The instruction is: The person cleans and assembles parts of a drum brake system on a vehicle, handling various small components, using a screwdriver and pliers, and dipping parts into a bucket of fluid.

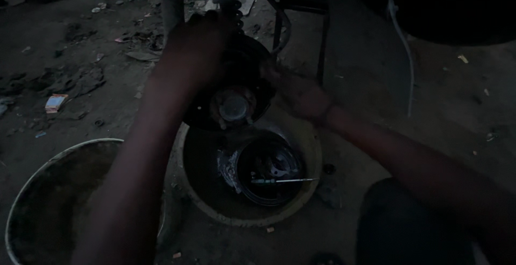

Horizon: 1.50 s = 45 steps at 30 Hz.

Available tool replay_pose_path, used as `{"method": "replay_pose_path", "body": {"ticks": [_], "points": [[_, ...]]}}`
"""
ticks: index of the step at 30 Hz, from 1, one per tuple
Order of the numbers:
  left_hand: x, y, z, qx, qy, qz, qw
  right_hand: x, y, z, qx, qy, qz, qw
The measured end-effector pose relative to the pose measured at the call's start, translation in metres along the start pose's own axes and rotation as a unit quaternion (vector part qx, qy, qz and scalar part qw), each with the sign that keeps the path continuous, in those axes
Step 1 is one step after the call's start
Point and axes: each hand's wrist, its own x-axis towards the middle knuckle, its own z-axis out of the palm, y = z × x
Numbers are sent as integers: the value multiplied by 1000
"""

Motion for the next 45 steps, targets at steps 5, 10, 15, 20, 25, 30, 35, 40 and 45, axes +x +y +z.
{"method": "replay_pose_path", "body": {"ticks": [5, 10, 15, 20, 25, 30, 35, 40, 45], "points": [[36, 5, 28, 124, 7, 64, 990, 13, -39, 5, 24, 228, -84, 970], [47, 11, 34, 168, -19, 60, 984, -32, -55, 41, 14, 236, -82, 968], [34, -3, 11, 9, 55, 7, 998, -23, -67, 25, -101, 225, 5, 969], [-55, -57, -48, -121, -8, -148, 981, 25, -35, -26, -268, 218, -80, 935], [-209, -74, -74, 35, -73, -257, 963, 27, -23, -11, -152, 245, -127, 949], [-302, -77, -43, -65, -133, -456, 878, -15, -39, 41, 17, 200, -75, 977], [-332, -58, -13, -137, -125, -523, 832, -38, -49, 107, 32, 13, -14, 999], [-327, -38, 6, -177, -111, -517, 830, -39, -70, 120, -39, 74, -148, 985], [-335, -49, -22, -181, -98, -512, 834, -6, 0, 89, -1, 41, -204, 978]]}}
